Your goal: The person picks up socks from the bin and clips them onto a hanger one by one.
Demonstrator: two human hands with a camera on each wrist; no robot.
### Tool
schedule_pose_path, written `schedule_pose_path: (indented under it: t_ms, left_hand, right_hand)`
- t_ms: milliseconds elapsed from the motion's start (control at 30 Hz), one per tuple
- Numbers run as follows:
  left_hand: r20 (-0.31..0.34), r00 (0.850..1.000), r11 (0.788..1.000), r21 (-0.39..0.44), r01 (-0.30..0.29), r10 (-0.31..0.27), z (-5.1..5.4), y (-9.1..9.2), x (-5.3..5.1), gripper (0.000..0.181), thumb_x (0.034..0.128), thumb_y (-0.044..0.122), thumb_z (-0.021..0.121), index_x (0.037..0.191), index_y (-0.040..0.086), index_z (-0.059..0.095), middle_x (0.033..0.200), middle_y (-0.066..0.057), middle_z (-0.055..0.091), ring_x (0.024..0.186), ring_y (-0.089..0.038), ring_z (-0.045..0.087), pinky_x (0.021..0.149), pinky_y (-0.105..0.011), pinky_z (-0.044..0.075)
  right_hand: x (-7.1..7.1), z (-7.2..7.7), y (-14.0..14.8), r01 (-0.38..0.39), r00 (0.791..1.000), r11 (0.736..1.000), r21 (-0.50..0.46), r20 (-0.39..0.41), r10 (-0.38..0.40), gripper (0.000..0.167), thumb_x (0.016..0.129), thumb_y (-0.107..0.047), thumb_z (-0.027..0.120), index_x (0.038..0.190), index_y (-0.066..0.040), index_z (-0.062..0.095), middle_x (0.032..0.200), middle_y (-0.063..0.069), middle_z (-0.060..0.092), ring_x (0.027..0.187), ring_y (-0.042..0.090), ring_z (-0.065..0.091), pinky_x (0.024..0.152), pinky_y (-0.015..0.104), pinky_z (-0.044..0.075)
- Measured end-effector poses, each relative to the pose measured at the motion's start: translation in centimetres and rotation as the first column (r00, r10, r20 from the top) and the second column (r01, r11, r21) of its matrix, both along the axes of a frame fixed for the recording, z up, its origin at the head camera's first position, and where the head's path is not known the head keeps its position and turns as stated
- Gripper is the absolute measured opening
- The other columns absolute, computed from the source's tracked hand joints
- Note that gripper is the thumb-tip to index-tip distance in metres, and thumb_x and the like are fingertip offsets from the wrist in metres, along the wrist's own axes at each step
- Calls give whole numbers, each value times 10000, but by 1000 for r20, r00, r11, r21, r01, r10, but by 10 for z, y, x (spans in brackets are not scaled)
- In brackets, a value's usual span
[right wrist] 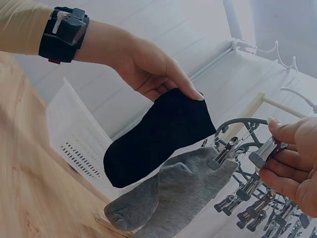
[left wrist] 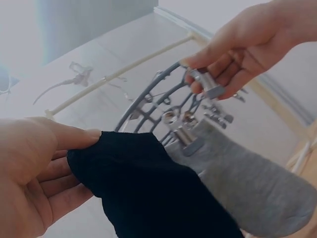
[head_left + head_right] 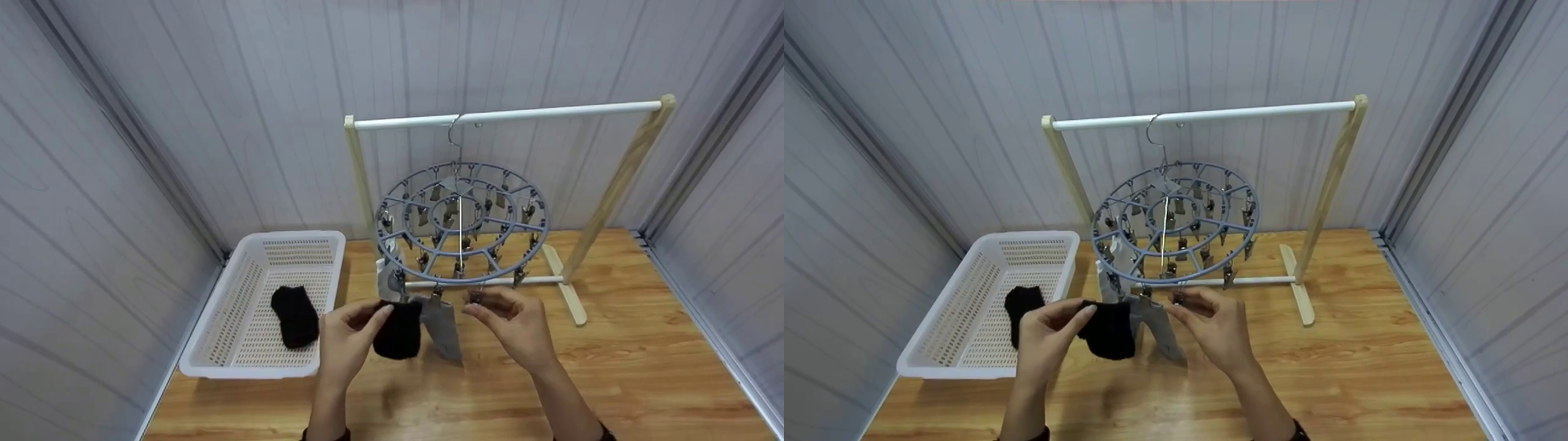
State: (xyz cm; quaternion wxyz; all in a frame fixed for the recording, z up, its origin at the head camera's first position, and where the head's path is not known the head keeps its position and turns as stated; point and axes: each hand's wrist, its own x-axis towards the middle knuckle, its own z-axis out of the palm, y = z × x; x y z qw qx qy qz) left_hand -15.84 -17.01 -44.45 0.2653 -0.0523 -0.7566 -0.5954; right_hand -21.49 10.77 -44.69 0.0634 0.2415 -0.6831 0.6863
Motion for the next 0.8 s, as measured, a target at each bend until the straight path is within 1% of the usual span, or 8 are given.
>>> schedule_pose_path:
  t_ms: [33, 133, 367, 467, 600, 700, 800]
  left_hand:
    - [14, 1000, 1000, 8, 18, -19, -1, 3, 0, 101, 919, 136, 853, 1000, 78, 840, 913, -31, 806, 787, -169, 769, 710, -269, 628]
    - [55, 997, 999, 18, 49, -50, -3, 9, -1, 99, 916, 159, 860, 986, 93, 838, 902, -18, 803, 786, -168, 763, 709, -273, 628]
    - [84, 988, 991, 58, 123, -128, -8, 18, -2, 95, 919, 126, 850, 990, 68, 825, 936, -46, 801, 833, -187, 767, 751, -293, 633]
    - [102, 981, 984, 86, 159, -167, -10, 22, -3, 104, 921, 104, 843, 1003, 43, 817, 952, -71, 799, 844, -196, 769, 766, -302, 634]
    - [122, 967, 970, 121, 209, -223, -11, 27, -3, 119, 932, 83, 826, 1026, 13, 804, 990, -102, 791, 877, -203, 769, 791, -309, 632]
    - [141, 961, 967, 126, 219, -236, -11, 31, -4, 131, 932, 91, 827, 1037, 15, 802, 1005, -99, 786, 893, -201, 766, 805, -309, 631]
    - [156, 958, 966, 130, 222, -241, -13, 34, -5, 138, 927, 97, 835, 1035, 20, 799, 999, -91, 783, 896, -201, 765, 819, -319, 633]
  right_hand:
    - [0, 0, 0, -1, 1000, 1000, 1, 0, 1, 242, 909, 16, 806, 1142, -49, 790, 1086, 142, 793, 982, 295, 778, 859, 399, 629]
    - [0, 1, 0, -9, 1000, 1000, -8, 1, 9, 235, 909, 27, 802, 1137, -32, 787, 1084, 158, 790, 979, 292, 779, 854, 400, 631]
    - [1, 2, 0, -20, 1000, 999, -26, -1, 20, 227, 918, 30, 791, 1142, -4, 780, 1091, 171, 787, 972, 289, 780, 855, 405, 629]
    - [2, 3, 0, -25, 1000, 999, -30, 7, 25, 231, 922, 34, 785, 1150, 2, 779, 1099, 177, 785, 987, 298, 777, 867, 409, 625]
    - [2, 3, 1, 0, 1000, 1000, -11, 26, 0, 225, 918, 28, 792, 1135, -28, 793, 1080, 138, 794, 972, 276, 781, 865, 397, 627]
    - [2, 3, 2, 18, 999, 1000, 4, 30, -18, 216, 911, 37, 796, 1114, -37, 798, 1059, 141, 793, 937, 256, 785, 846, 381, 633]
    - [2, 3, 2, 12, 999, 1000, -5, 30, -12, 219, 907, 62, 787, 1113, -12, 790, 1066, 227, 772, 932, 259, 784, 840, 375, 635]
